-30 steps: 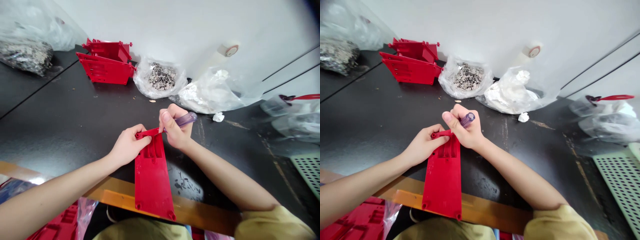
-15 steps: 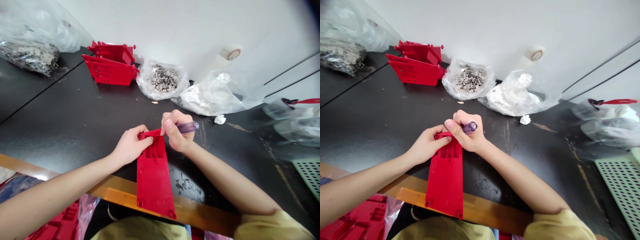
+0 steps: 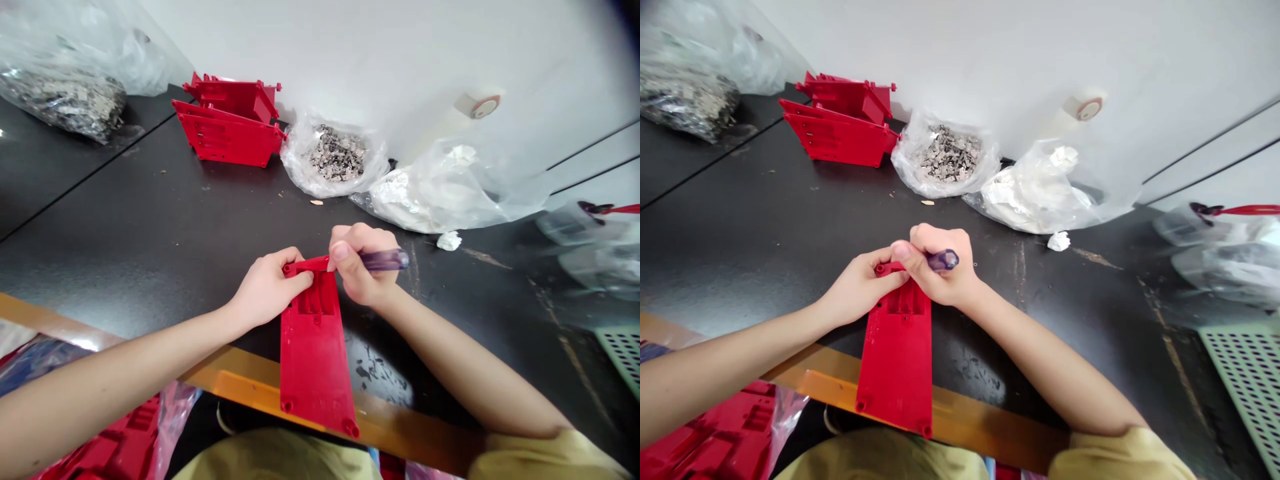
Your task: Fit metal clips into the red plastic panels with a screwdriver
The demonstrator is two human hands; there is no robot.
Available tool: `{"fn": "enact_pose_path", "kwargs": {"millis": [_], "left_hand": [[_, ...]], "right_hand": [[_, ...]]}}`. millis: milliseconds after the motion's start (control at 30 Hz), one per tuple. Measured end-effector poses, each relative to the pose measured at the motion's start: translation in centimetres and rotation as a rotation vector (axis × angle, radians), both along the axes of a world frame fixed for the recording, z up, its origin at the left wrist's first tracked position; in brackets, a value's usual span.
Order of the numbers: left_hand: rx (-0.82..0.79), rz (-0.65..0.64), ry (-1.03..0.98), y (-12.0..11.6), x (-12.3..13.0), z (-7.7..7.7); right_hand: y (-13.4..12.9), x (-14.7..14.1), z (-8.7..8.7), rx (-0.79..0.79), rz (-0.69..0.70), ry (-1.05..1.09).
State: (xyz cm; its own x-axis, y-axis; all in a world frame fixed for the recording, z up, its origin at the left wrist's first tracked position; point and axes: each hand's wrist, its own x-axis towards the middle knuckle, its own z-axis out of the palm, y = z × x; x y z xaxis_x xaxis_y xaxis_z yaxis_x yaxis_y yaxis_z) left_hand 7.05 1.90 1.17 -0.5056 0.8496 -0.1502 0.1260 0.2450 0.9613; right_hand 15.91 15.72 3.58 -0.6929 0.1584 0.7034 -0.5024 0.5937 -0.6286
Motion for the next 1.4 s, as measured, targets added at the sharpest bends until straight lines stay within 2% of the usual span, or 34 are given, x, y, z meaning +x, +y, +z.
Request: {"fn": "enact_pose_path", "kwargs": {"millis": [167, 300, 500, 600, 700, 767, 833, 900, 967, 1033, 1167, 1233, 1300, 1400], "left_hand": [[-0.033, -0.014, -0.019, -0.1, 0.1, 0.2], [-0.033, -0.02, -0.034, -0.1, 0.1, 0.3], [-0.035, -0.021, -0.026, 0.0, 0.1, 0.3], [-0.019, 0.007, -0.059, 0.0, 0.1, 0.2], [-0.008, 0.032, -0.089, 0.0, 0.1, 0.3], [0.008, 0.028, -0.111, -0.1, 0.2, 0.5], [0.043, 0.022, -0.138, -0.2, 0.3, 0.8], [0.086, 0.017, -0.133, -0.3, 0.5, 1.3], [0.122, 0.013, -0.089, -0.5, 0.8, 1.9], [0.146, 0.01, -0.022, -0.7, 1.0, 2.7], [0.19, -0.001, 0.067, -1.1, 1.3, 3.7], [0.209, -0.009, 0.076, -1.2, 1.3, 3.8], [0.213, -0.012, 0.08, -1.2, 1.3, 3.8], [0.203, -0.016, 0.081, -1.3, 1.2, 3.5]], "right_hand": [[-0.3, -0.7, -0.3, -0.156, -0.01, 0.01], [-0.1, -1.0, -0.5, -0.172, -0.033, -0.034], [-0.2, -0.7, -0.6, -0.191, 0.003, -0.061], [0.1, -0.4, 1.5, -0.267, -0.061, 0.046], [1.2, 0.1, 5.2, -0.505, -0.258, 0.273], [2.1, 0.7, 7.4, -0.618, -0.384, 0.344], [3.1, 1.4, 8.7, -0.65, -0.445, 0.336], [4.0, 2.0, 9.2, -0.649, -0.452, 0.292], [4.9, 2.4, 9.0, -0.613, -0.425, 0.165], [5.6, 2.4, 8.6, -0.498, -0.434, -0.052], [6.3, 2.1, 7.2, -0.133, -0.525, -0.713], [6.1, 1.7, 6.1, 0.047, -0.439, -1.03], [5.7, 1.3, 5.0, 0.188, -0.316, -1.248], [5.1, 0.8, 3.8, 0.335, -0.211, -1.348]]}}
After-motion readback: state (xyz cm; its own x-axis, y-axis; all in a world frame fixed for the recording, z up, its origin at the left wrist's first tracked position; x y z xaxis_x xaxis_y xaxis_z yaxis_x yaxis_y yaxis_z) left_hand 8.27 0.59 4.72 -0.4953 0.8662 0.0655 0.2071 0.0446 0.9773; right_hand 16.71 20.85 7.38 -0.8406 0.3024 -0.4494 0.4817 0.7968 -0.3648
